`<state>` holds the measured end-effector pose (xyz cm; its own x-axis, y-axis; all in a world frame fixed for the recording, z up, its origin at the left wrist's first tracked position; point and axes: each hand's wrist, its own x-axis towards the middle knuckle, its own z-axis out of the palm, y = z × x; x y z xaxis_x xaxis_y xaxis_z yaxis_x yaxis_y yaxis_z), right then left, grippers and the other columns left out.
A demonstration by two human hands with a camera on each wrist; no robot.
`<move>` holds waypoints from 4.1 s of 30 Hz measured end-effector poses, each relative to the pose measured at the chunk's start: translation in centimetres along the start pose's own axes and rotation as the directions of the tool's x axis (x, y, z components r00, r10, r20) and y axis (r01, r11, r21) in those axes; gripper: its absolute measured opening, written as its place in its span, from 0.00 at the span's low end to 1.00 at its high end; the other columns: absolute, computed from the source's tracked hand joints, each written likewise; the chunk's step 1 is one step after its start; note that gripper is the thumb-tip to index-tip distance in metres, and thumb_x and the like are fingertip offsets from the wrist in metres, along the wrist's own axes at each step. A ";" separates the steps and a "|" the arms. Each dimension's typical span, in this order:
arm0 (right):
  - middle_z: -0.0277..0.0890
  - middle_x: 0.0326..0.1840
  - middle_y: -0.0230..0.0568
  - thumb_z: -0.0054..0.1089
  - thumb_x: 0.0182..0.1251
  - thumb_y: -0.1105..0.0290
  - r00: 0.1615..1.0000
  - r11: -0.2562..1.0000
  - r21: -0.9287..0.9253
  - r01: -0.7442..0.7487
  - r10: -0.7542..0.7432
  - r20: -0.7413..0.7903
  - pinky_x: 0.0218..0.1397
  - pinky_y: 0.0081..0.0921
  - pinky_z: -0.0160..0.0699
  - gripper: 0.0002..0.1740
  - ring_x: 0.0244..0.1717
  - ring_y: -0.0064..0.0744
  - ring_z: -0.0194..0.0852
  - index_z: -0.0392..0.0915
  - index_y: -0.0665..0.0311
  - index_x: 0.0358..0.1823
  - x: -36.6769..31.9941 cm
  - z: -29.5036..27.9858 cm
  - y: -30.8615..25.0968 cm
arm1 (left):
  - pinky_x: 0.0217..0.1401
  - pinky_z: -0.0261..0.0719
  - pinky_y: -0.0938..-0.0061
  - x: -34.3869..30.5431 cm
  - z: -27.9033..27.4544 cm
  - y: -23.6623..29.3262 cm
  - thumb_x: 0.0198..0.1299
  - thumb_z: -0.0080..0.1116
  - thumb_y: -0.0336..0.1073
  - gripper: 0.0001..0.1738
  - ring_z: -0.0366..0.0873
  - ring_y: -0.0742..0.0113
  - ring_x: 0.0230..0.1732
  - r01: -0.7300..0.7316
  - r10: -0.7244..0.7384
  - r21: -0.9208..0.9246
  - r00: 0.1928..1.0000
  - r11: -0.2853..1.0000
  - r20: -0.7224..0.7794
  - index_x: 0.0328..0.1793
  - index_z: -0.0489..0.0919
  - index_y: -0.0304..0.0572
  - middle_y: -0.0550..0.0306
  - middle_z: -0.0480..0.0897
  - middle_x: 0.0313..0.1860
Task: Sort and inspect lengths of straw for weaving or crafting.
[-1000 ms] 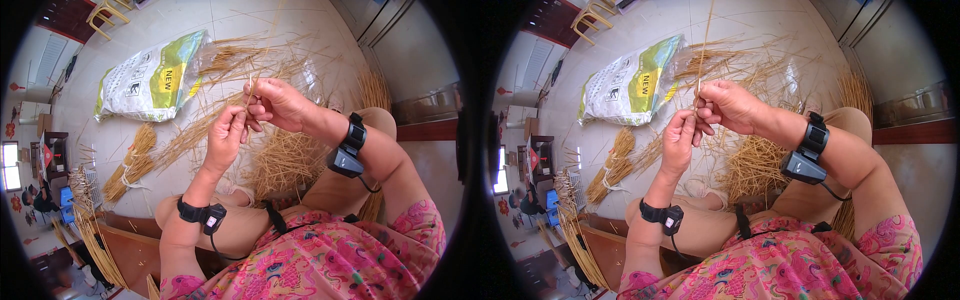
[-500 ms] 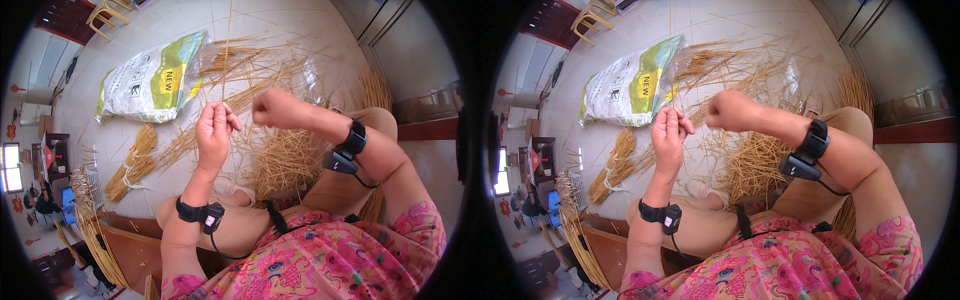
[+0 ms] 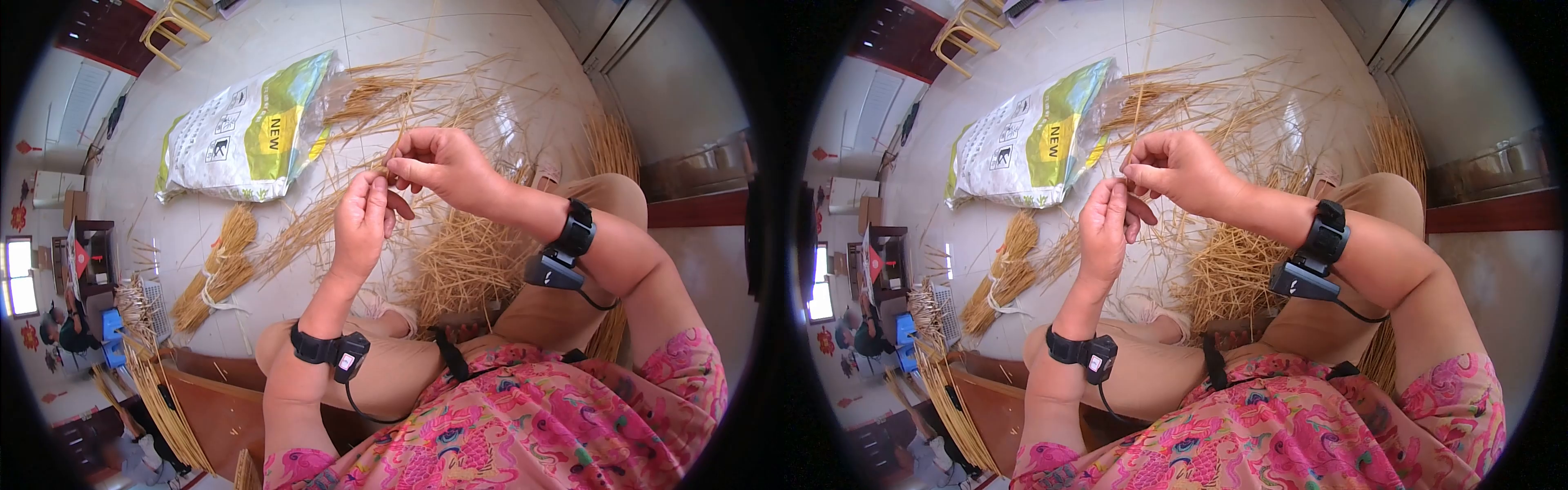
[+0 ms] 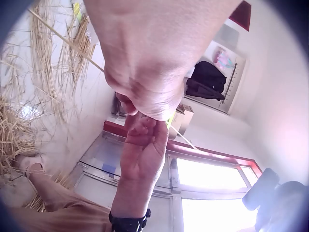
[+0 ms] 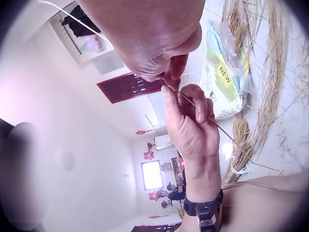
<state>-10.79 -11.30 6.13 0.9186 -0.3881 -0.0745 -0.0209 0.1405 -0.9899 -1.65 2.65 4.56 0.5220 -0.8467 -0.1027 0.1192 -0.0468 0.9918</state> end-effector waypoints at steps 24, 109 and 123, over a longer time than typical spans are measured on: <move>0.75 0.30 0.32 0.53 0.66 0.71 0.998 0.988 0.150 0.023 -0.014 -0.061 0.30 0.15 0.70 0.07 0.28 0.16 0.70 0.76 0.69 0.36 0.1 0.1 1.1 | 0.25 0.73 0.78 -0.3 -0.2 -0.4 0.68 0.45 0.31 0.05 0.79 0.72 0.22 -0.162 0.192 0.398 0.981 0.903 -0.037 0.40 0.71 0.38 0.57 0.80 0.20; 0.72 0.28 0.26 0.57 0.63 0.72 0.988 0.990 0.096 0.107 -0.095 -0.119 0.30 0.13 0.69 0.04 0.27 0.12 0.68 0.75 0.65 0.35 -0.2 0.6 0.2 | 0.21 0.64 0.84 -0.4 0.0 -0.7 0.68 0.46 0.32 0.07 0.69 0.82 0.18 -0.137 0.154 0.252 0.987 0.958 -0.051 0.39 0.73 0.36 0.59 0.80 0.20; 0.73 0.26 0.26 0.56 0.64 0.69 0.995 0.996 0.088 0.028 -0.019 -0.099 0.27 0.12 0.67 0.06 0.25 0.12 0.69 0.74 0.64 0.34 -0.4 0.4 -0.2 | 0.20 0.62 0.84 -0.4 0.2 -0.8 0.69 0.46 0.33 0.09 0.66 0.83 0.17 -0.133 0.145 0.205 0.988 0.970 -0.046 0.40 0.73 0.36 0.60 0.79 0.20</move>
<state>-11.04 -10.79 6.39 0.8753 -0.4789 -0.0673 0.0393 0.2091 -0.9771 -2.08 2.91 3.84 0.5720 -0.8193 0.0391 -0.1270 -0.0414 0.9910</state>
